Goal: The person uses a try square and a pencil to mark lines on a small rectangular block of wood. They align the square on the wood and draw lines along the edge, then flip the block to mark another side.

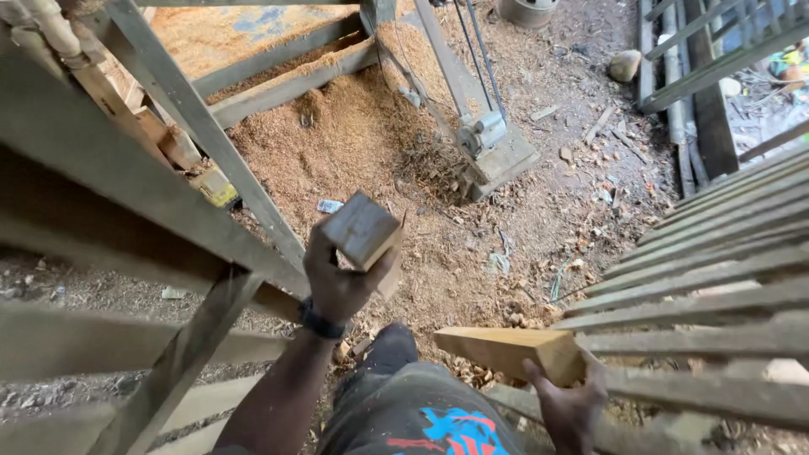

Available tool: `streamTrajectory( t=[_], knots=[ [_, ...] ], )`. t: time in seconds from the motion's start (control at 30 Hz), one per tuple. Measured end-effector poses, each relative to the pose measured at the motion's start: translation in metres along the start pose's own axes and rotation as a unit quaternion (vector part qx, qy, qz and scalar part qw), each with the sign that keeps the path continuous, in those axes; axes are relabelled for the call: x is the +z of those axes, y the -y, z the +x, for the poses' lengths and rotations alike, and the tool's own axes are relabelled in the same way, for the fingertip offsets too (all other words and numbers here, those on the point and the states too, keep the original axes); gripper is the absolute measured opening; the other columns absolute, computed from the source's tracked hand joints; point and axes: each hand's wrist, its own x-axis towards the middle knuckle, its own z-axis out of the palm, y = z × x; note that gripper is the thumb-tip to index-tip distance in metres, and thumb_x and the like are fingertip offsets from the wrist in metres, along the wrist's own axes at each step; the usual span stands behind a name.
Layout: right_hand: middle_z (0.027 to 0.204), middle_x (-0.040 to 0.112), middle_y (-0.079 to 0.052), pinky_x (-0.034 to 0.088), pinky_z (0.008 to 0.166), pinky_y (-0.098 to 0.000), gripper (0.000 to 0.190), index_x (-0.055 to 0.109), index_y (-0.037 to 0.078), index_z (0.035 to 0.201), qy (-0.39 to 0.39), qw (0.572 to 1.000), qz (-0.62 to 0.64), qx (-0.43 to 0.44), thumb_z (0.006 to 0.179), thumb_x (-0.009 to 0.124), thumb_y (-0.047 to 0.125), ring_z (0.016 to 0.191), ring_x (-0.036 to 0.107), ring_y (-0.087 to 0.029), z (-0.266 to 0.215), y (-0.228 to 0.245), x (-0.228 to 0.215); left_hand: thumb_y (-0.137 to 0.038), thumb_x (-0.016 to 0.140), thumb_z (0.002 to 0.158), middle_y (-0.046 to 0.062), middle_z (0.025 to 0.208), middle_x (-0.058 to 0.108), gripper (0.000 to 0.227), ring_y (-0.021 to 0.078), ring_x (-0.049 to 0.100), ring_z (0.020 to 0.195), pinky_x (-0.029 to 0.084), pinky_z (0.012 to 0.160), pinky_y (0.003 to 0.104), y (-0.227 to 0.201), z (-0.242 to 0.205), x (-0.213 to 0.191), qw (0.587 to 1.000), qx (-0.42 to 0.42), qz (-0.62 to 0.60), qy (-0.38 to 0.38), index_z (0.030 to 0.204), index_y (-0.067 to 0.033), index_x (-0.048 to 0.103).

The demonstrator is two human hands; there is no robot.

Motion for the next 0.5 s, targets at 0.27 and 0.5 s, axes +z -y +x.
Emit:
streamTrajectory(
  t=[0.27,0.5],
  knots=[
    [0.113,0.069,-0.022,0.053,0.083,-0.0425,0.085,0.069,-0.007,0.126,-0.085,0.987,-0.109,-0.077,0.056,0.096,0.033,0.099,0.065,-0.033,0.153,0.012,0.097,-0.041,0.086,0.074,0.012,0.106,0.068,0.066,0.0262,0.068,0.092,0.058,0.073,0.037,0.133,0.124,0.096,0.994,-0.100,0.027,-0.035,0.121,-0.0044,0.056],
    [0.118,0.070,-0.017,0.061,0.069,-0.0438,0.088,0.069,-0.002,0.125,0.018,0.993,-0.100,-0.062,0.046,0.099,0.023,0.104,0.066,-0.030,0.274,0.132,0.186,-0.026,0.089,0.075,0.014,0.115,0.070,0.062,0.0287,0.070,0.106,0.063,0.087,0.041,0.223,0.203,0.118,0.985,-0.148,0.010,-0.087,0.125,-0.0075,0.057]
  ],
)
